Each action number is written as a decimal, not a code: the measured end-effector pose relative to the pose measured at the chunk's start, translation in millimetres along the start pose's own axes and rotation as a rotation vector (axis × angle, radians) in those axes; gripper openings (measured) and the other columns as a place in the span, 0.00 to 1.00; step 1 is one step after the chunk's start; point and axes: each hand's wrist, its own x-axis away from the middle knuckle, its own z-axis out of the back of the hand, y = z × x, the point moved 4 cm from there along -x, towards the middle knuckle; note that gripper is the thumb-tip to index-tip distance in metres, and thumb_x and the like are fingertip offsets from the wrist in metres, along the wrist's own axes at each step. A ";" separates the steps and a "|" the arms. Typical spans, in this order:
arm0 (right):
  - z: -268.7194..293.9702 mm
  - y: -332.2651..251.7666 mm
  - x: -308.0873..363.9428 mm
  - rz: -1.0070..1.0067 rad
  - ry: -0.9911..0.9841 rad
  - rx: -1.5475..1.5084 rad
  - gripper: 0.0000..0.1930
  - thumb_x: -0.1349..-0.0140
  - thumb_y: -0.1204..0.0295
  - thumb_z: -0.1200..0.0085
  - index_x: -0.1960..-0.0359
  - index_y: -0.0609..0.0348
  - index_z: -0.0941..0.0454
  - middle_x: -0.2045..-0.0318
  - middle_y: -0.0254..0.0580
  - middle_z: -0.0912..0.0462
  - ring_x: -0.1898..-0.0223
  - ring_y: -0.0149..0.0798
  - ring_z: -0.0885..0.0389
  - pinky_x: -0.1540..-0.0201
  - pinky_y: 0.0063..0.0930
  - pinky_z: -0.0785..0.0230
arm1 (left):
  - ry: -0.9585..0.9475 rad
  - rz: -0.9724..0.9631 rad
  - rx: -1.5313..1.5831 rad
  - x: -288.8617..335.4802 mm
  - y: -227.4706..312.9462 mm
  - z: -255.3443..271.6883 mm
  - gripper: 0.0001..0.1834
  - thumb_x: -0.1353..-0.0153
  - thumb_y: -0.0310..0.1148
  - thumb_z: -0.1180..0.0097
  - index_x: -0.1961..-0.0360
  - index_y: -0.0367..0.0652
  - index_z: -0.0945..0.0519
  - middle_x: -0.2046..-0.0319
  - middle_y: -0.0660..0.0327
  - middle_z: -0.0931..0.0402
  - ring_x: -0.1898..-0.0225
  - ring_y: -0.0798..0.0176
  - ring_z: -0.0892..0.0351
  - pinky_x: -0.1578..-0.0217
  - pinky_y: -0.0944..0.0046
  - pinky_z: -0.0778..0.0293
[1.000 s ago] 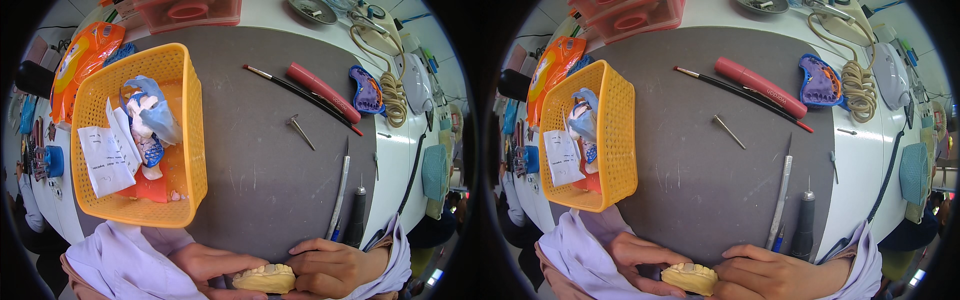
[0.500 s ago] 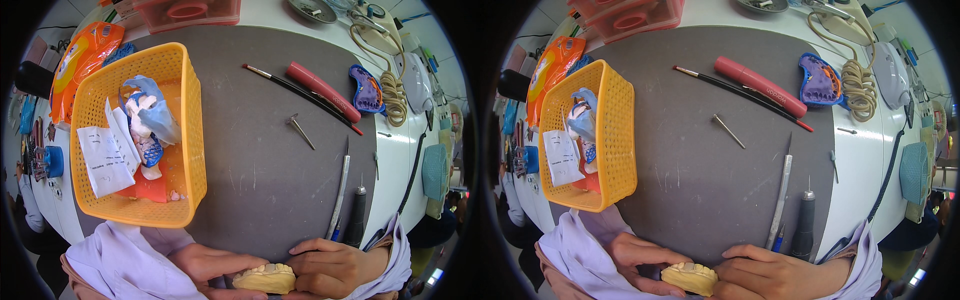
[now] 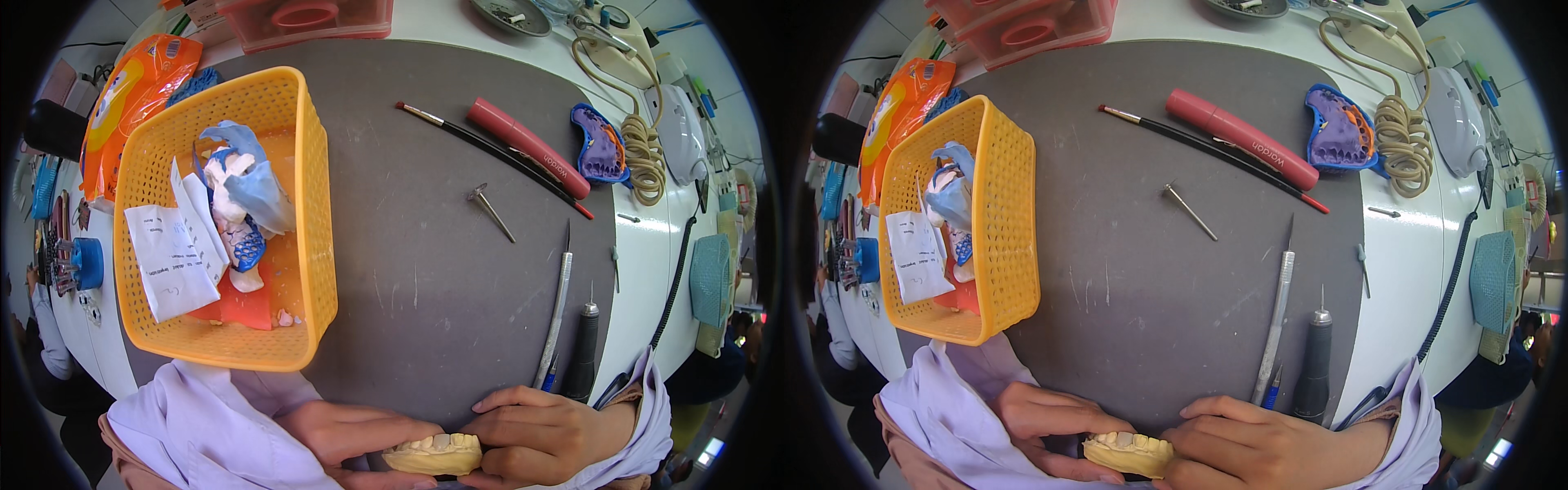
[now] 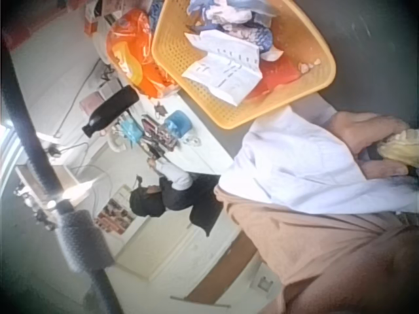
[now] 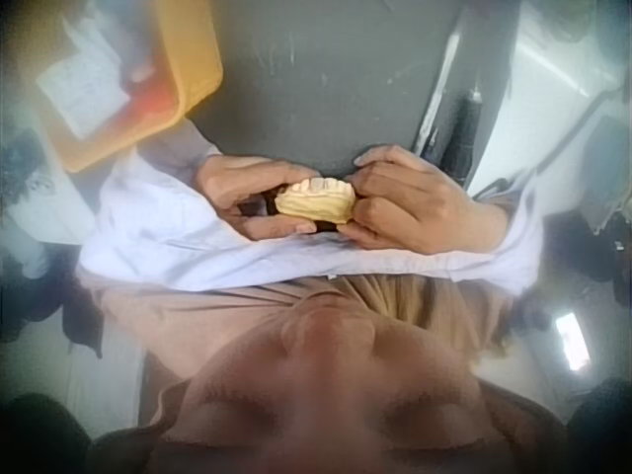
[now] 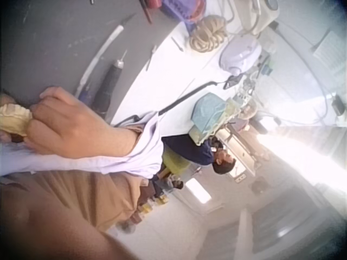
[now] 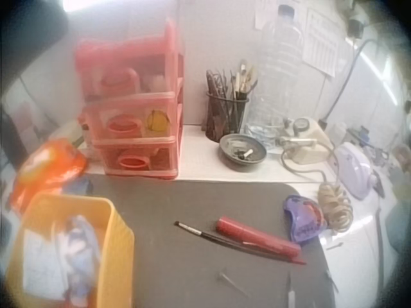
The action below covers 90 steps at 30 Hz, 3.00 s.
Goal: The person uses a rotary tool to grind and shape a small white tooth-like object. They then pick up a yellow dental cast and use a metal file to smooth its surface. The person repeatedly places the shaped object into the cast to check the fit and continues refining the object with the rotary tool.
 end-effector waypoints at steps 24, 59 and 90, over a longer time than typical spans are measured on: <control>-0.7 0.6 -0.2 -0.003 0.032 -0.010 0.12 0.47 0.71 0.39 0.78 0.63 0.31 0.78 0.45 0.26 0.73 0.41 0.24 0.60 0.35 0.27 | -0.014 0.006 -0.103 0.3 0.9 2.1 0.20 0.51 0.33 0.32 0.58 0.35 0.21 0.70 0.55 0.19 0.70 0.61 0.18 0.67 0.69 0.24; 0.1 0.6 -0.4 -0.012 -0.029 0.057 0.10 0.47 0.73 0.40 0.76 0.64 0.29 0.71 0.52 0.24 0.69 0.45 0.23 0.58 0.36 0.27 | 0.018 -0.059 -0.030 -1.7 2.9 1.4 0.18 0.52 0.28 0.32 0.59 0.34 0.21 0.71 0.53 0.20 0.72 0.58 0.19 0.69 0.67 0.25; -2.7 6.4 -1.1 -0.289 -0.227 0.116 0.11 0.49 0.70 0.37 0.68 0.59 0.26 0.54 0.41 0.21 0.53 0.39 0.24 0.50 0.34 0.37 | 0.145 -0.326 -0.235 5.6 -4.4 -1.5 0.18 0.53 0.26 0.34 0.58 0.36 0.20 0.68 0.58 0.20 0.68 0.58 0.19 0.67 0.65 0.22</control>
